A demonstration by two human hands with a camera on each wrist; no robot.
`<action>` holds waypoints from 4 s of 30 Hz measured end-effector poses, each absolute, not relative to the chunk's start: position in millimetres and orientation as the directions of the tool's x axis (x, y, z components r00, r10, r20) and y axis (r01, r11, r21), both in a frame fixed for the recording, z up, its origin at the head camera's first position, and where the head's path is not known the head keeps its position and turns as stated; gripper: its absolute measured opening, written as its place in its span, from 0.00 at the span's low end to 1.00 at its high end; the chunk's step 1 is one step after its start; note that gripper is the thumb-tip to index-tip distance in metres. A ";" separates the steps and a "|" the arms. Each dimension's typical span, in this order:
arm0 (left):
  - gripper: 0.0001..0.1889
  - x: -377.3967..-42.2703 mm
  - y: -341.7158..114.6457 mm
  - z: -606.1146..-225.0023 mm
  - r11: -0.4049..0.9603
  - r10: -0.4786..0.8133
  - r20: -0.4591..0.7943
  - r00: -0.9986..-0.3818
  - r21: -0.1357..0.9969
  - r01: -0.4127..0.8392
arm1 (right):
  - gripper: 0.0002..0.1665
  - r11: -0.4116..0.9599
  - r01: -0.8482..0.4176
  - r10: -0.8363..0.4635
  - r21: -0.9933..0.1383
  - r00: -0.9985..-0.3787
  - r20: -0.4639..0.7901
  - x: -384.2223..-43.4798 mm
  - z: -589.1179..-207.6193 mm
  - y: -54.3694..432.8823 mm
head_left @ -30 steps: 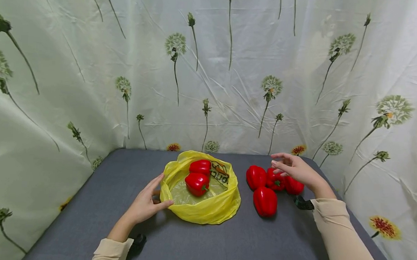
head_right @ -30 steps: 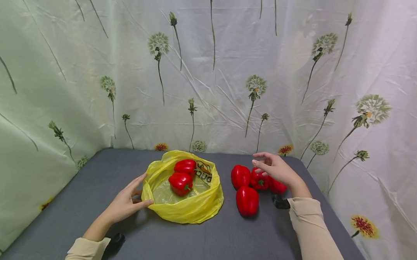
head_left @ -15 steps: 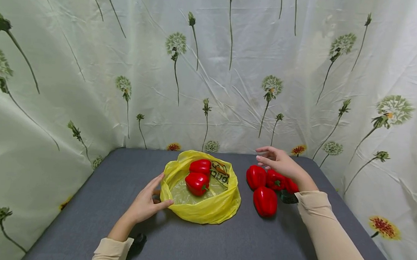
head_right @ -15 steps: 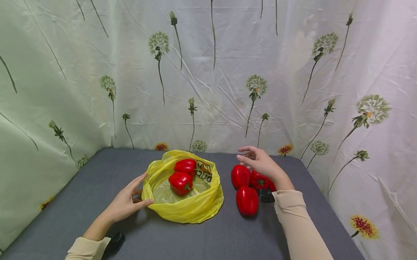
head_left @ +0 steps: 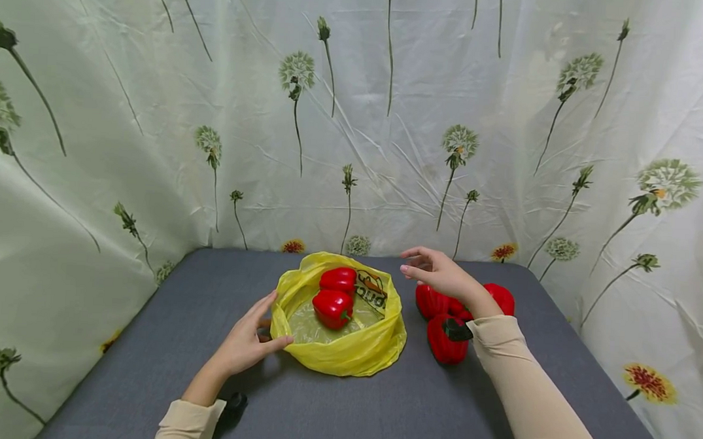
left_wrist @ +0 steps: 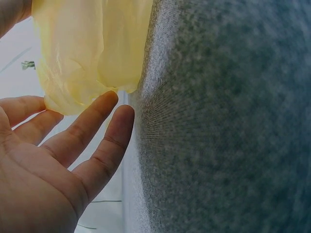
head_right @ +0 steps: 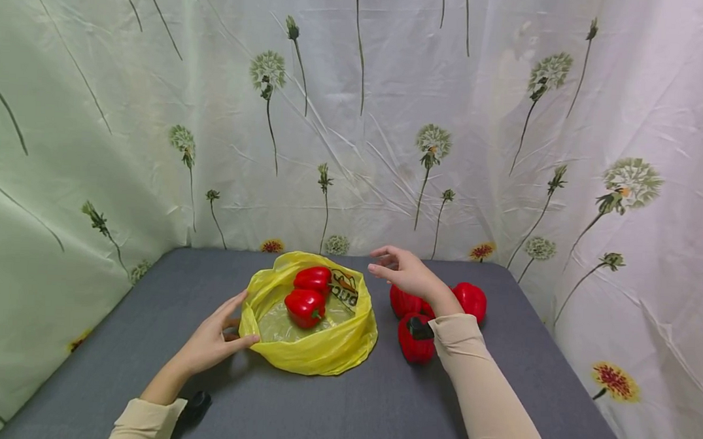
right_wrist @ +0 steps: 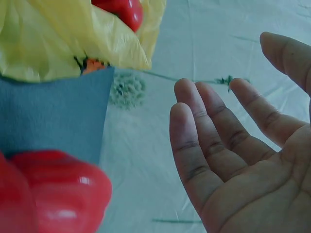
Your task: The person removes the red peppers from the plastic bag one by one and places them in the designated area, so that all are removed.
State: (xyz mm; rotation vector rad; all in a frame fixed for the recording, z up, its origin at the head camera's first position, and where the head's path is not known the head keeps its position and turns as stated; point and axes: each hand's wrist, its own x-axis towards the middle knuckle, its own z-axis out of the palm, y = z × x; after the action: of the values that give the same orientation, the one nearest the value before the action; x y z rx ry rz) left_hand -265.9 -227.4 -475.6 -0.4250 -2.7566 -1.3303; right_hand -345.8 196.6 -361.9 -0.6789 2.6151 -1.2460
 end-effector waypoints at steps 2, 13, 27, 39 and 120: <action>0.56 -266.1 -227.2 -475.8 0.593 0.221 0.166 -0.961 0.760 0.268 | 0.29 0.550 -0.329 -0.477 -0.768 -0.878 0.035 -346.5 -363.0 189.7; 0.56 -266.1 -227.3 -476.9 0.591 0.219 0.162 -0.962 0.762 0.263 | 0.29 0.561 -0.334 -0.520 -0.757 -0.854 -0.009 -346.9 -370.1 152.5; 0.56 -266.6 -227.5 -476.8 0.588 0.223 0.172 -0.959 0.761 0.274 | 0.30 0.606 -0.383 -0.592 -0.697 -0.802 -0.074 -356.4 -376.5 118.7; 0.56 -266.3 -228.3 -477.1 0.591 0.227 0.165 -0.960 0.760 0.270 | 0.30 0.652 -0.412 -0.635 -0.636 -0.756 -0.161 -365.1 -378.8 95.1; 0.55 -265.0 -229.8 -474.0 0.578 0.243 0.150 -0.958 0.771 0.267 | 0.37 0.757 -0.509 -0.642 -0.410 -0.697 -0.320 -351.6 -381.1 33.7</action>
State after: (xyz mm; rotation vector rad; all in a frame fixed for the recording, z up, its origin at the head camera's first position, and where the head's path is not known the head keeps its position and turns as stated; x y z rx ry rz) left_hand -265.0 -229.8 -474.0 -0.4471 -2.7659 -1.3588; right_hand -351.6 33.7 -381.1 -0.8714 2.5061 -0.4039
